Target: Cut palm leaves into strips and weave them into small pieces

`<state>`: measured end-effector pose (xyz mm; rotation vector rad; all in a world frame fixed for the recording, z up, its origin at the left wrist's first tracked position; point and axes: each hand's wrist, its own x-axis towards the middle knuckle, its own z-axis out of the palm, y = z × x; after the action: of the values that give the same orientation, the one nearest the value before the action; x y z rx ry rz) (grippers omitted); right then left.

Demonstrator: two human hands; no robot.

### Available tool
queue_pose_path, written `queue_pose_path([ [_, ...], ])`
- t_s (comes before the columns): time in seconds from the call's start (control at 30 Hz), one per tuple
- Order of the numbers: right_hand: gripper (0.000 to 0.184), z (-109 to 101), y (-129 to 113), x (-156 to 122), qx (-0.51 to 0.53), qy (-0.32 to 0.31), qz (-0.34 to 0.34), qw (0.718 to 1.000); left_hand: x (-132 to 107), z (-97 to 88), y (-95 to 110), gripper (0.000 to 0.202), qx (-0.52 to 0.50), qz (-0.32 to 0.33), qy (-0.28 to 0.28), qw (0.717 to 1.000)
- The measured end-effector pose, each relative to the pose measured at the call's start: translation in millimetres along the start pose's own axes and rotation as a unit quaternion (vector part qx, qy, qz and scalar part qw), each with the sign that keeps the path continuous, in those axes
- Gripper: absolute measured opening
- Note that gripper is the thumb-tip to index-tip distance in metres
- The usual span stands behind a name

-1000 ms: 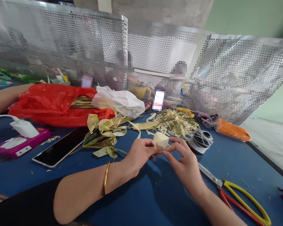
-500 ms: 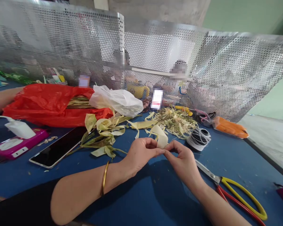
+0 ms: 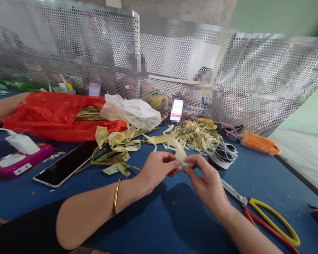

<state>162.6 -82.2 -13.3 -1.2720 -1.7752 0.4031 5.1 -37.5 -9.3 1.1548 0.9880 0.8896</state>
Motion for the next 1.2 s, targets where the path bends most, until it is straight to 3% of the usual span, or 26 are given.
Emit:
queue_pose_path([
  [0.17, 0.023, -5.3, -2.3, 0.6, -0.034, -0.039, -0.091, 0.994, 0.5, -2.4, -0.4, 0.008, -0.06, -0.035, -0.025, 0.997],
  [0.6, 0.015, -6.4, 0.9, 3.5, -0.11, 0.003, -0.172, 0.979, -0.2, -5.1, 3.8, 0.011, -0.138, -0.105, -0.059, 0.983],
  [0.7, 0.013, -6.0, 0.2, 2.8, -0.094, 0.011, -0.141, 0.985, -0.5, -4.6, 3.1, 0.014, -0.131, -0.099, -0.064, 0.984],
  [0.93, 0.01, 0.4, 3.6, 2.1, 0.003, 0.008, 0.051, 0.999, -0.9, 0.0, -1.6, 0.013, -0.049, 0.015, -0.031, 0.998],
  [1.2, 0.013, 2.9, -1.0, 3.2, 0.088, 0.016, 0.14, 0.986, 1.0, 0.7, -5.9, 0.01, -0.006, 0.047, -0.025, 0.999],
])
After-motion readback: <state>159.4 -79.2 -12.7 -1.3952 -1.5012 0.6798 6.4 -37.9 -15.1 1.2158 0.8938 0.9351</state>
